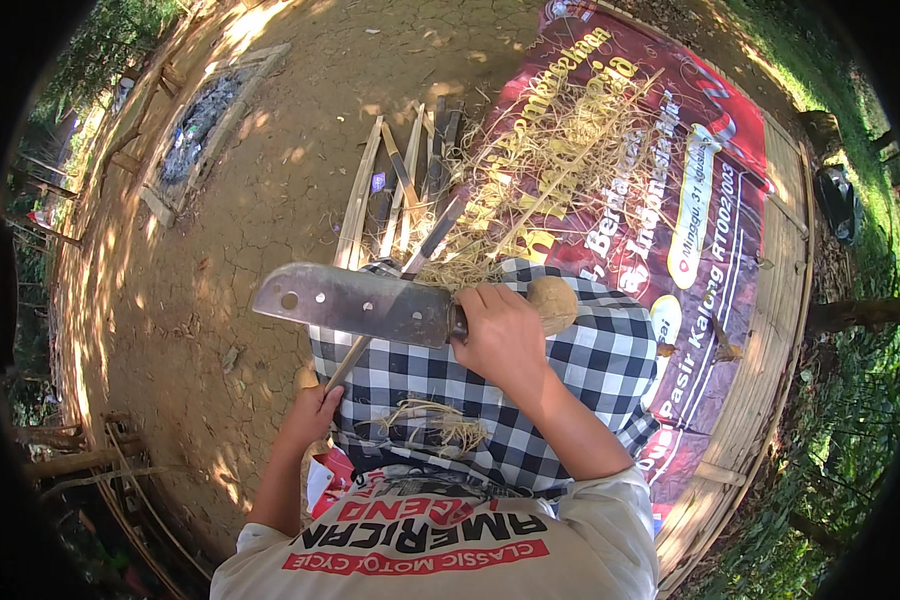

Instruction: The person shaves a thin wooden strip using a large cleaver-style blade, removing small curls of wood while holding the strip with their other hand.

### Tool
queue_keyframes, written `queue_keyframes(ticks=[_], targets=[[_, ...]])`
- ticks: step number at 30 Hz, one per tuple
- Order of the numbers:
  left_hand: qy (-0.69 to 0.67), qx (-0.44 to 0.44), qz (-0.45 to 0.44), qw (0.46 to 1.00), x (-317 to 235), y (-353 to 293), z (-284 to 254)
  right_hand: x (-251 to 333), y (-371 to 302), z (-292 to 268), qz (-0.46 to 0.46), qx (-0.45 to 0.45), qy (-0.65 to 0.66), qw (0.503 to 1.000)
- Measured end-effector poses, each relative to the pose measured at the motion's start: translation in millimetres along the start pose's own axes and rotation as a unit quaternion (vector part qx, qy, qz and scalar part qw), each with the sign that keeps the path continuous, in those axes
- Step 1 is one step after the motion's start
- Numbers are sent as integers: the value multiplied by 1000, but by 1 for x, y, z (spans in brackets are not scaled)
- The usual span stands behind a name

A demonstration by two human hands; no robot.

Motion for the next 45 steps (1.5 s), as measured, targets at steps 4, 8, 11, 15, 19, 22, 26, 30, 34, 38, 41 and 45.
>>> queue_keyframes(ticks=[4,8,11,15,19,22,26,30,34,38,41,45], targets=[[28,-11,-17,999,-5,-3,0,-5,2,40,-16,61,-43,997],[20,-14,-18,1000,-1,-6,5,-17,2,71,-1,110,-72,991],[-7,-31,-15,999,0,-5,8,-23,12,82,8,142,-65,988],[40,-87,10,995,3,-6,15,-30,15,99,31,156,-65,985],[67,-112,1,991,6,-8,22,-37,13,107,34,165,-67,983],[79,-135,2,988,-1,-9,23,-43,16,110,22,174,-70,982],[143,-150,-17,978,-3,-13,24,-52,19,108,19,169,-68,983],[174,-153,-25,972,-8,-13,23,-68,20,108,20,170,-85,982],[179,-148,-35,972,-6,-14,21,-82,25,102,47,160,-107,980],[167,-138,-29,976,-5,-15,23,-164,39,61,288,132,-166,934],[167,-137,-20,976,8,-12,28,-223,17,30,407,83,-185,891],[87,-111,-24,990,7,-11,27,-219,9,21,410,34,-147,899]])
Point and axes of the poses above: each hand's wrist, its own y-axis towards the middle knuckle, its own z-axis out of the palm, x = y × z, the point moved 4 cm from there along y, towards the middle knuckle, and after that the axes turned 2 degrees about -y, right-handed, at the moved point
